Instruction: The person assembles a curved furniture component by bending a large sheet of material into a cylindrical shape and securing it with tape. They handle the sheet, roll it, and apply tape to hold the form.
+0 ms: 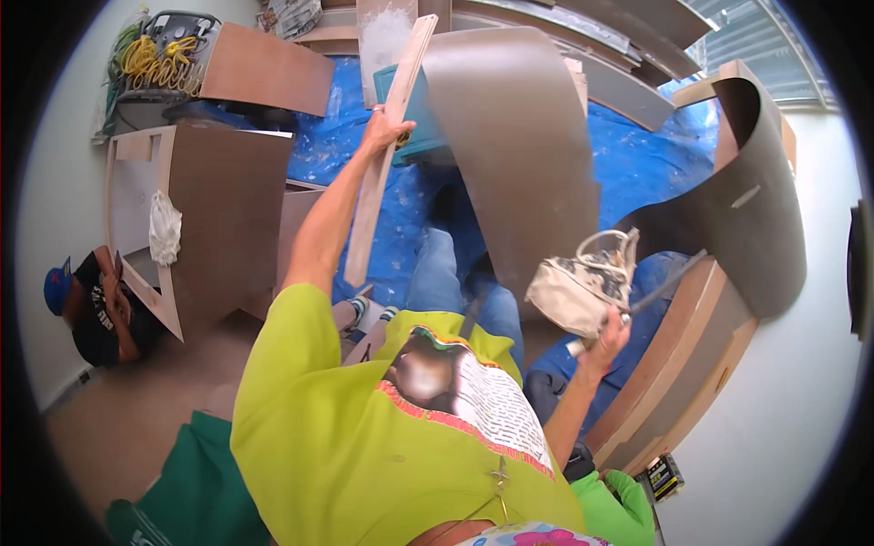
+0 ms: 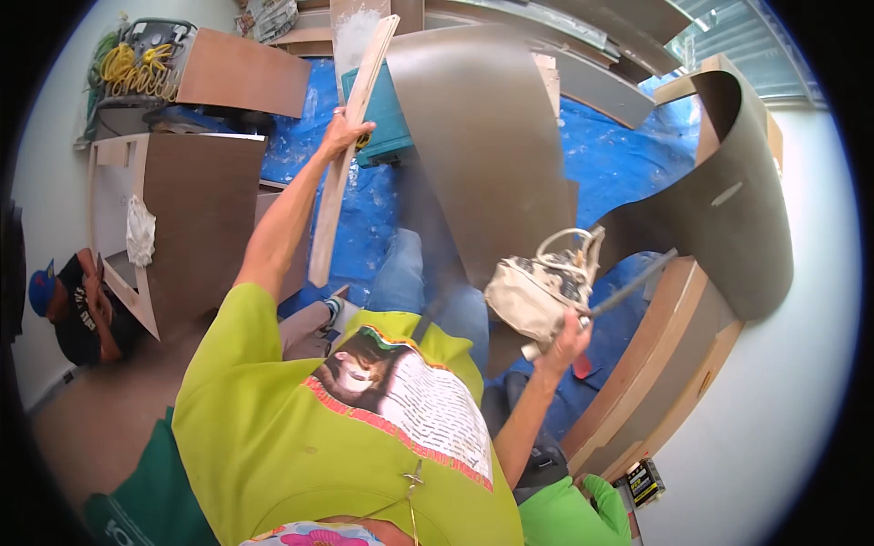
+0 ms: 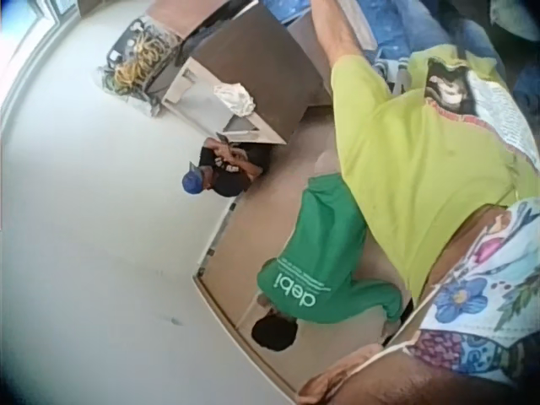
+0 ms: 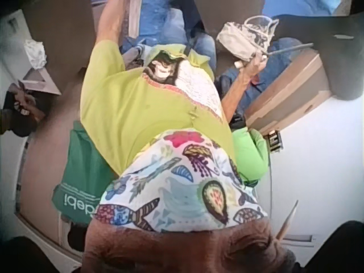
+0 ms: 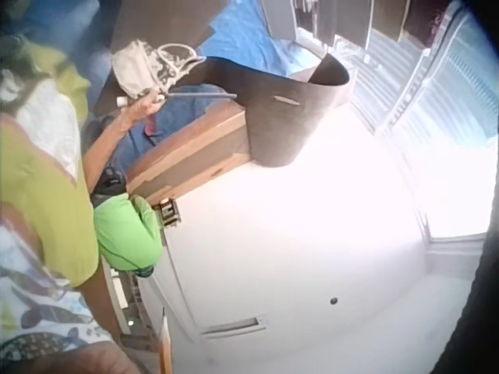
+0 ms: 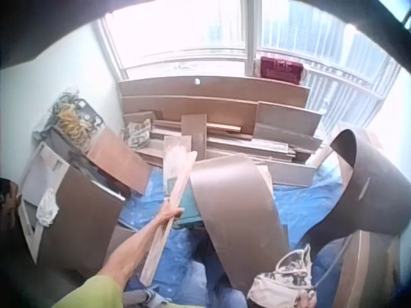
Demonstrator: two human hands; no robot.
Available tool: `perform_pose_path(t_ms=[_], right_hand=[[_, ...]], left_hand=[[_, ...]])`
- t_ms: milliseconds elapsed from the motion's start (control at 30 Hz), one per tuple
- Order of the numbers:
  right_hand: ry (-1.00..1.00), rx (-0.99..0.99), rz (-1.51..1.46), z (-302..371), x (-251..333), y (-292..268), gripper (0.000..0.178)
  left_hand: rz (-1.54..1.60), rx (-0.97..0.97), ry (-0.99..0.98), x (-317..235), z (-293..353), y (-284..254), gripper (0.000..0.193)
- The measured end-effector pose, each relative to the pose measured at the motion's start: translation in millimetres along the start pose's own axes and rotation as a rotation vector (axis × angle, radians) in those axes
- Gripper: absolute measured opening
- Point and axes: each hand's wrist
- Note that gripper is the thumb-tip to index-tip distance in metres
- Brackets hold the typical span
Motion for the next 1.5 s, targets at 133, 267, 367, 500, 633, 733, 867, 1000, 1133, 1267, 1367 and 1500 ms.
perform_pose_path(t_ms=[133,267,367,500,633,733,867,1000,1133,1267,1367,1500], right_hand=[[0.037,-0.135,-0.002,3,18,37,0.032],[0.047,-0.283,-0.046,13,3,70,0.035],[0.178,-0.444,0.039,-4,7,95,0.014],[0.069,-0.511,-0.202,8,-3,103,0.023],[0.036,-0.587,-0.374,8,-15,128,0.033],[0.038,-0.650,-0.340,12,-16,121,0.033],[-0.002,-0.752,-0.314,24,-30,84,0.027],[-0.085,-0.827,-0.278,38,-13,33,0.026],[-0.192,-0.861,-0.282,55,5,-34,0.032],[-0.275,-0.875,-0.330,79,-19,-120,0.034],[-0.210,-0.856,-0.297,85,-48,-183,0.033],[-0.221,-0.777,-0.266,97,-70,-217,0.030]], left_hand=[[-0.044,-0.039,-0.063,32,-91,16,0.102],[-0.042,0.102,0.225,47,-162,36,0.066],[0.504,0.347,0.004,106,-197,40,0.040],[0.201,0.050,0.011,66,-177,47,0.089],[0.035,0.045,0.020,74,-231,15,0.106],[0.106,0.037,0.028,71,-230,-11,0.107],[0.220,0.041,0.043,40,-188,-40,0.108],[0.270,-0.021,0.149,17,-137,-49,0.089],[0.228,-0.029,0.249,13,-50,-26,0.086],[0.205,0.080,0.321,4,48,34,0.084],[0.164,0.194,0.399,4,115,84,0.082],[0.033,0.267,0.532,-18,181,110,0.080]])
Point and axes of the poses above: each hand's wrist, its own z-axis away from the middle knuckle, its own y-axis out of the palm, x = y × z, and after that the axes turned 10 degrees about x, right-handed
